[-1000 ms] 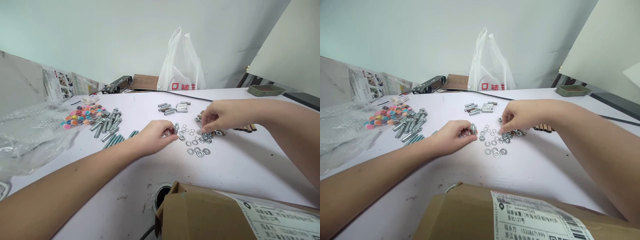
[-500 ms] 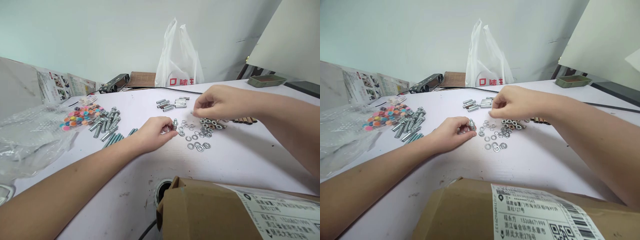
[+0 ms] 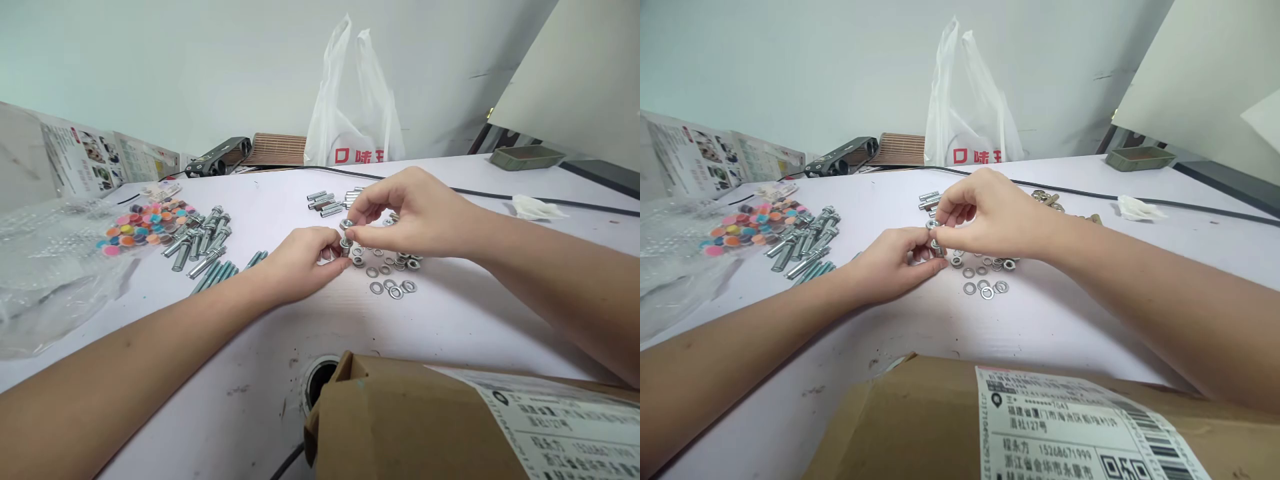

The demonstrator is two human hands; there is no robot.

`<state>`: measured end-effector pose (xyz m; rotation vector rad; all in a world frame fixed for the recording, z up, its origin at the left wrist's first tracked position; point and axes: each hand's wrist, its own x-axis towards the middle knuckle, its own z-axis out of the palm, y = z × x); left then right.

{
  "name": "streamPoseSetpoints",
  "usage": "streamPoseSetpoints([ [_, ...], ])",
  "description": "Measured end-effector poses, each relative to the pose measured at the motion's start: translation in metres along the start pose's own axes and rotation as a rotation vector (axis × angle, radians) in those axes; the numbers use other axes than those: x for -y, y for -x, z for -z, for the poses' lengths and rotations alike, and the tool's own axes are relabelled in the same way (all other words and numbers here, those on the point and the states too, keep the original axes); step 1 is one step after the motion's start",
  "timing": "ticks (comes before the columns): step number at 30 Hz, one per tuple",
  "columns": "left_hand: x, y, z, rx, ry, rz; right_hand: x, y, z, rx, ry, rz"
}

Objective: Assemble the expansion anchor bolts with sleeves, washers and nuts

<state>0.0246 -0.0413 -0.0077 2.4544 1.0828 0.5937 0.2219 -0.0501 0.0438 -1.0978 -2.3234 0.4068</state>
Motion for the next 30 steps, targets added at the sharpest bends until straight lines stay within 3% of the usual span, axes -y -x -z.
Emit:
streamPoseSetpoints([
  [14,0.002,0.0,0.0,-0.023,0.005,-0.01,-0.003,0.002,-0.002,0.046,-0.003,-0.024],
  [24,0.002,0.0,0.0,-0.015,0.037,-0.01,-0.009,0.001,-0.003,0.097,-0.124,0.008],
  [30,0.002,0.0,-0.001,-0.029,0.019,-0.012,-0.013,0.002,-0.012,-0.008,-0.121,-0.033],
])
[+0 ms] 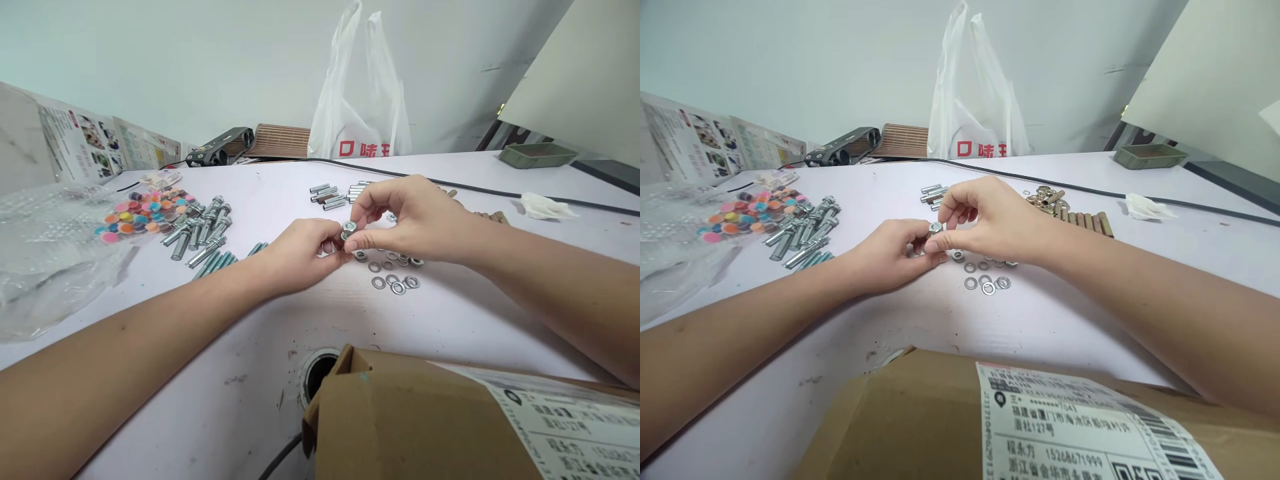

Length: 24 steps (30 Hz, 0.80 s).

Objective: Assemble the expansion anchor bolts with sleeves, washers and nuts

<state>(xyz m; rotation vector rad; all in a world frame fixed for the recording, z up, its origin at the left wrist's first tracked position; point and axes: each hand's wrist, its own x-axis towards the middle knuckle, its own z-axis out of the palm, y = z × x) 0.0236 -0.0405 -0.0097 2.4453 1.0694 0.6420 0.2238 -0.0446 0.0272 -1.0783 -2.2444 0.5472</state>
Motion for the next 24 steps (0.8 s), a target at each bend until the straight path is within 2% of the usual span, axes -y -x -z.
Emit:
streamPoseSetpoints([
  [4,0.001,0.0,0.0,-0.005,0.018,-0.021,-0.005,0.003,0.0,0.011,-0.05,0.14],
  [8,0.004,0.0,0.001,0.004,0.073,-0.019,-0.009,0.01,0.003,0.055,-0.048,0.19],
  [13,0.005,-0.001,0.002,0.051,0.134,0.003,-0.011,0.013,0.0,-0.045,-0.102,0.114],
  [19,0.004,-0.001,0.001,0.027,0.105,0.017,-0.01,0.012,-0.002,0.087,-0.149,0.182],
  [24,0.006,-0.002,0.002,0.076,0.121,0.045,-0.015,0.013,-0.001,-0.082,-0.207,0.025],
])
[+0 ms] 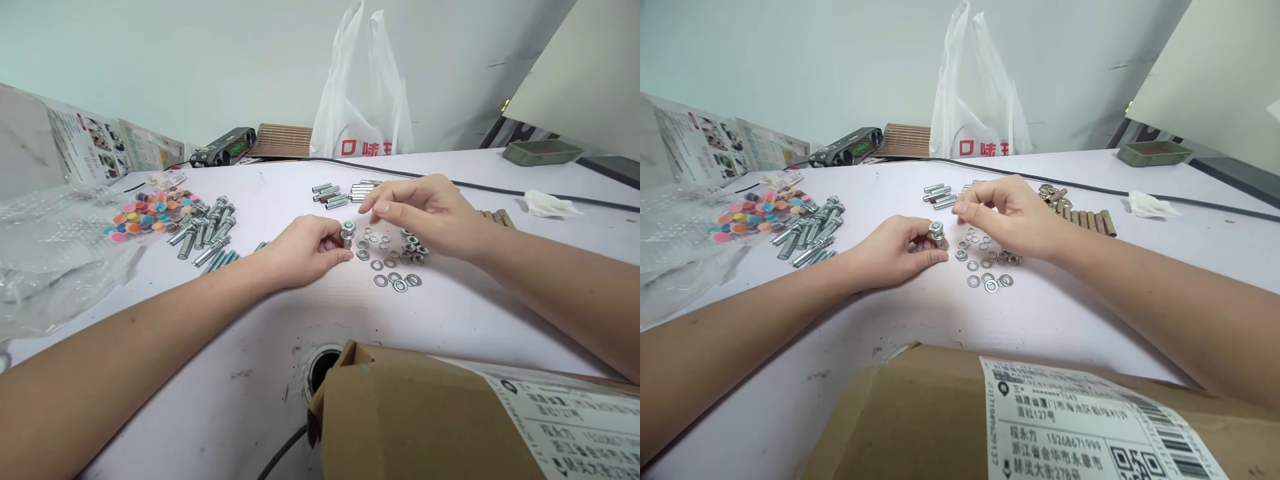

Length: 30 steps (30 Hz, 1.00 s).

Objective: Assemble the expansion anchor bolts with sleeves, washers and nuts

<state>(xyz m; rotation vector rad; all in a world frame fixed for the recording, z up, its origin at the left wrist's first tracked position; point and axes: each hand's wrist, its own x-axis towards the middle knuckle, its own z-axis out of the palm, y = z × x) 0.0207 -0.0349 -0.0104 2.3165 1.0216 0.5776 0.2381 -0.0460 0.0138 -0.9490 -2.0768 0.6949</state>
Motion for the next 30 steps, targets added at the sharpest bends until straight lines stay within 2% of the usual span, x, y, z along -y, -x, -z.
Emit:
streamPoseSetpoints([
  [2,0.0,0.0,0.0,-0.007,-0.009,-0.016,-0.001,0.0,-0.003,0.024,0.008,0.015],
  [6,0.001,0.0,0.0,-0.019,-0.017,-0.019,-0.001,0.001,-0.007,0.148,0.038,0.173],
  [8,0.002,0.0,0.001,-0.006,-0.007,-0.003,-0.001,0.001,-0.005,0.08,0.018,0.164],
  [10,0.002,0.0,0.001,0.008,0.006,0.01,-0.001,0.0,-0.003,-0.038,-0.016,0.091],
  [12,0.002,0.0,0.001,0.009,0.002,0.009,0.0,0.0,-0.003,-0.072,-0.021,0.023],
  [14,0.001,0.0,0.001,-0.002,0.003,-0.004,0.002,0.0,-0.005,0.003,0.007,0.029],
  [17,0.0,0.001,0.001,-0.007,0.018,-0.007,0.004,0.001,-0.008,0.146,0.028,0.148],
  [19,0.0,0.001,0.001,0.01,0.024,0.009,0.003,0.002,-0.006,0.052,-0.004,0.167],
  [21,0.0,0.001,0.002,0.03,0.031,0.027,0.001,0.003,-0.004,-0.134,-0.026,0.12],
  [23,0.0,0.0,0.003,0.035,0.032,0.032,0.0,0.004,-0.003,-0.202,-0.013,0.074],
  [26,0.0,0.0,0.002,0.022,0.025,0.019,0.002,0.003,-0.007,-0.068,0.054,0.065],
  [28,0.0,0.001,0.002,0.012,0.02,0.018,0.004,0.003,-0.011,0.037,0.117,0.108],
  [30,0.001,0.001,0.002,0.008,0.014,0.016,0.004,0.005,-0.014,0.08,0.152,0.163],
])
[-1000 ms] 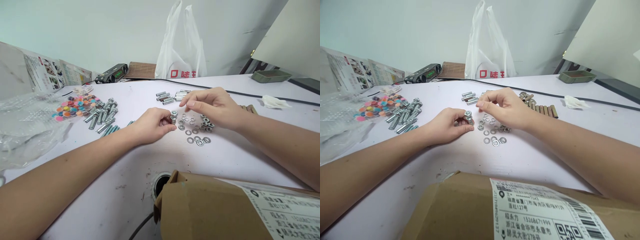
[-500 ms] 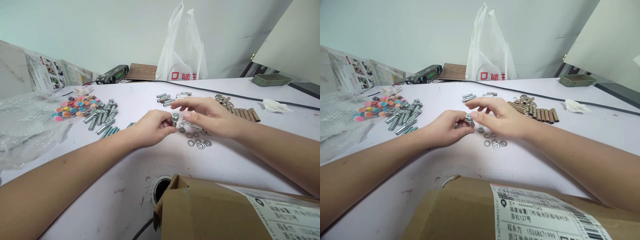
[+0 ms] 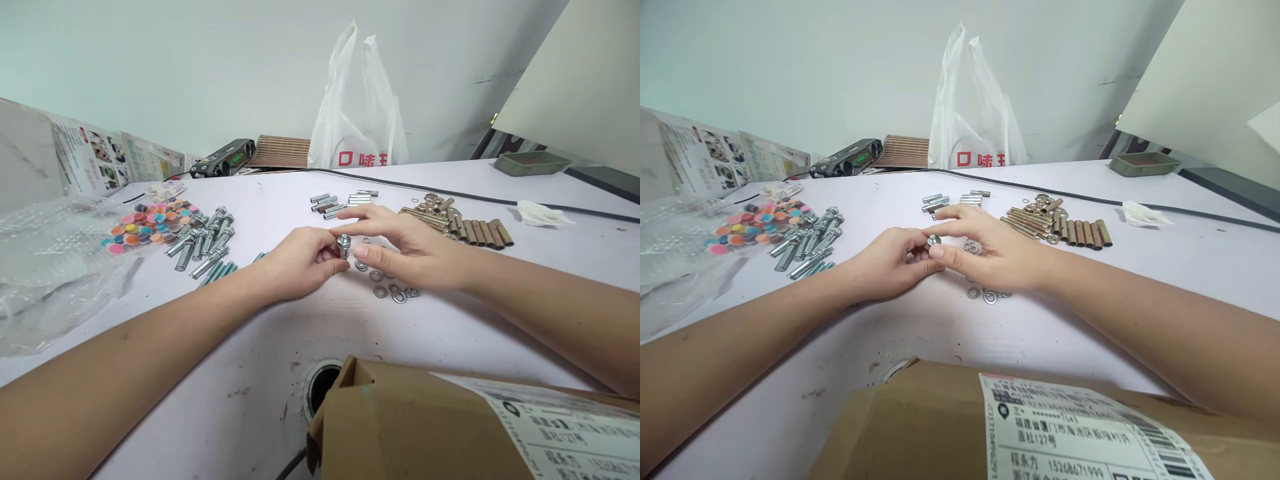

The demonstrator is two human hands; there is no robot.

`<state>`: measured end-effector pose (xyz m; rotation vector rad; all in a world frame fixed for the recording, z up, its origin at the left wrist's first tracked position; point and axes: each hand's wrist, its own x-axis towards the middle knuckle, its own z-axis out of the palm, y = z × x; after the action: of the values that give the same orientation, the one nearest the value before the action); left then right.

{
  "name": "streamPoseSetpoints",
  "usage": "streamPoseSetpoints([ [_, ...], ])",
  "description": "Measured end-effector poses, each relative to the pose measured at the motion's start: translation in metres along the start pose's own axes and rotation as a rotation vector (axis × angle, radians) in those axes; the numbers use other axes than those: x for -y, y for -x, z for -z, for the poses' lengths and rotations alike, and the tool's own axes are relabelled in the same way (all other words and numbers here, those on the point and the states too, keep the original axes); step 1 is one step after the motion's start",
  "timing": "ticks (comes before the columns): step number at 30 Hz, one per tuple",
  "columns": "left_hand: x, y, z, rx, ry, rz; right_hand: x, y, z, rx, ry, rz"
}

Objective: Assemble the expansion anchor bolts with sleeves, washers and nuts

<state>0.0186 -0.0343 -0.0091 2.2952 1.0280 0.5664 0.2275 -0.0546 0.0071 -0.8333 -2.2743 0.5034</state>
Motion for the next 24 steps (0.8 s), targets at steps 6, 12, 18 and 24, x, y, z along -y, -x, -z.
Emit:
streamPoseSetpoints([
  [6,0.002,-0.001,0.003,0.024,-0.032,0.036,-0.006,0.005,0.002,-0.409,-0.053,0.057],
  [12,0.001,-0.001,0.005,0.02,0.001,0.081,-0.005,0.003,0.0,-0.256,0.058,-0.033],
  [18,-0.007,-0.002,0.035,0.064,0.096,0.15,-0.012,0.006,0.002,-0.312,0.221,-0.18],
  [24,-0.023,0.008,0.093,0.088,-0.328,0.326,-0.017,0.01,-0.004,-0.315,0.25,-0.181],
])
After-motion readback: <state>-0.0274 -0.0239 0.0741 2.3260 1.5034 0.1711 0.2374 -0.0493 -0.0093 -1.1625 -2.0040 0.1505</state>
